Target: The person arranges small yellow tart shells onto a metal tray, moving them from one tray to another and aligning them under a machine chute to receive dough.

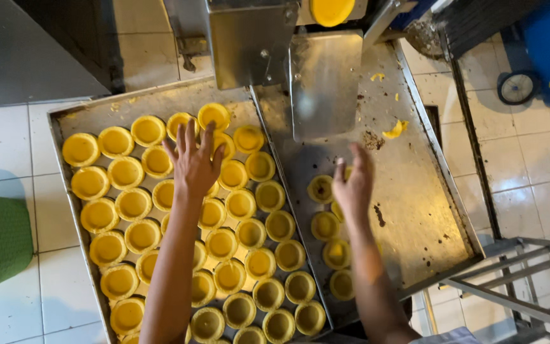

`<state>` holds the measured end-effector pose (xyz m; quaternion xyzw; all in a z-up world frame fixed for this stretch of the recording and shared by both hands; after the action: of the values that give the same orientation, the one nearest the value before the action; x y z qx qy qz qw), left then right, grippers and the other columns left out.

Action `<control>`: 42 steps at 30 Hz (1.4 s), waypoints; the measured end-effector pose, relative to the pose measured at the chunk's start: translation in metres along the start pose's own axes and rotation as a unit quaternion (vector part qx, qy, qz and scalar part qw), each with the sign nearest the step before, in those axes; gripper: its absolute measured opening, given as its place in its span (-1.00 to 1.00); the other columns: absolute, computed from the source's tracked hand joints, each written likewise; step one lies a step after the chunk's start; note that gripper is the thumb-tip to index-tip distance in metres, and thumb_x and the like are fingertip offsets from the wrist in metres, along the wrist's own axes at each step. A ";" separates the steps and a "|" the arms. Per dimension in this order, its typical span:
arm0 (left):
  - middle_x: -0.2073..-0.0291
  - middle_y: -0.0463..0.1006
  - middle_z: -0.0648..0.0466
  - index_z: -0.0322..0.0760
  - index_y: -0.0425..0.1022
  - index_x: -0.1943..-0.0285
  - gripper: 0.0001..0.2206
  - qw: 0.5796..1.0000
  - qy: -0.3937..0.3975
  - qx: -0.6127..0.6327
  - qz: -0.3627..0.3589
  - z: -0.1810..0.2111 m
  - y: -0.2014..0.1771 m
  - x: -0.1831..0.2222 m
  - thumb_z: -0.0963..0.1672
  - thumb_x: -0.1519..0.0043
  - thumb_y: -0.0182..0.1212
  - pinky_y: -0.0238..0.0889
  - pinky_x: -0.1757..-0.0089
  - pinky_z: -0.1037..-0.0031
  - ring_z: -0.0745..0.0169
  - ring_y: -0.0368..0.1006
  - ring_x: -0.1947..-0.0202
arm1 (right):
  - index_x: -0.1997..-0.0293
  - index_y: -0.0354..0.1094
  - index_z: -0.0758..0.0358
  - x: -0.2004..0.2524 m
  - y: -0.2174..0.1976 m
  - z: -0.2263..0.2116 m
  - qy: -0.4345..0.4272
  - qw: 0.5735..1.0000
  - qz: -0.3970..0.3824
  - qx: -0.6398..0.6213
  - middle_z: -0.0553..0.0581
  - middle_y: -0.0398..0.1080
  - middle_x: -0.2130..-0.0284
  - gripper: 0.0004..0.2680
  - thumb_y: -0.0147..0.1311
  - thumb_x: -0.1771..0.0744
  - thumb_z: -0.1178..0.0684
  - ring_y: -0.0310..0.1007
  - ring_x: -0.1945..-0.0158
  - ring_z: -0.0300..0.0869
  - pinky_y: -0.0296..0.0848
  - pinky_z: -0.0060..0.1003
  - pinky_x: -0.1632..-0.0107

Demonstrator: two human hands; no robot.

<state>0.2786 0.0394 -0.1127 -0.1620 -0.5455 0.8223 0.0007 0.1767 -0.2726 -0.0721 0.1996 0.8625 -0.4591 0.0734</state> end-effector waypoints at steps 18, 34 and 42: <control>0.07 0.48 -0.17 -0.31 0.41 -0.17 -0.65 0.909 -0.085 0.395 -0.108 0.067 -0.029 -0.001 -0.03 -0.29 0.04 0.29 0.03 0.01 -0.24 0.45 0.04 | 0.00 0.26 0.15 0.020 -0.014 -0.038 0.238 0.936 -0.072 -0.249 0.26 0.48 0.06 -0.76 0.19 -0.27 0.10 0.50 0.02 0.02 0.49 -0.14 0.04; 0.39 0.52 -0.11 -0.14 0.34 0.12 -0.73 0.968 -0.141 0.208 0.025 -0.050 0.039 -0.136 -0.13 -0.07 0.31 0.33 0.19 -0.03 -0.35 0.51 0.28 | -0.07 0.35 0.34 0.024 -0.029 -0.004 0.172 0.929 -0.170 -0.281 0.31 0.45 0.06 -0.78 0.04 -0.32 0.19 0.52 0.01 0.06 0.50 -0.06 -0.02; 0.61 0.52 0.13 -0.08 0.41 0.13 -0.76 0.931 -0.195 0.309 0.001 -0.044 0.062 -0.150 -0.18 -0.06 0.30 0.36 0.29 0.29 0.07 0.51 0.50 | -0.04 0.36 0.33 0.038 -0.032 0.049 0.199 0.929 -0.162 -0.265 0.29 0.47 0.10 -0.80 0.03 -0.32 0.21 0.52 0.04 0.02 0.52 -0.07 0.05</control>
<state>0.4436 0.0276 -0.1440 0.0092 -0.2539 0.9656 -0.0562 0.1261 -0.3186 -0.0871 0.1175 0.9704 -0.1700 -0.1251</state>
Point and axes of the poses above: each hand's wrist, its own x-axis away from the middle knuckle, its own y-axis out of the palm, z = x × y, the point moved 5 cm from there along -x, towards the middle knuckle
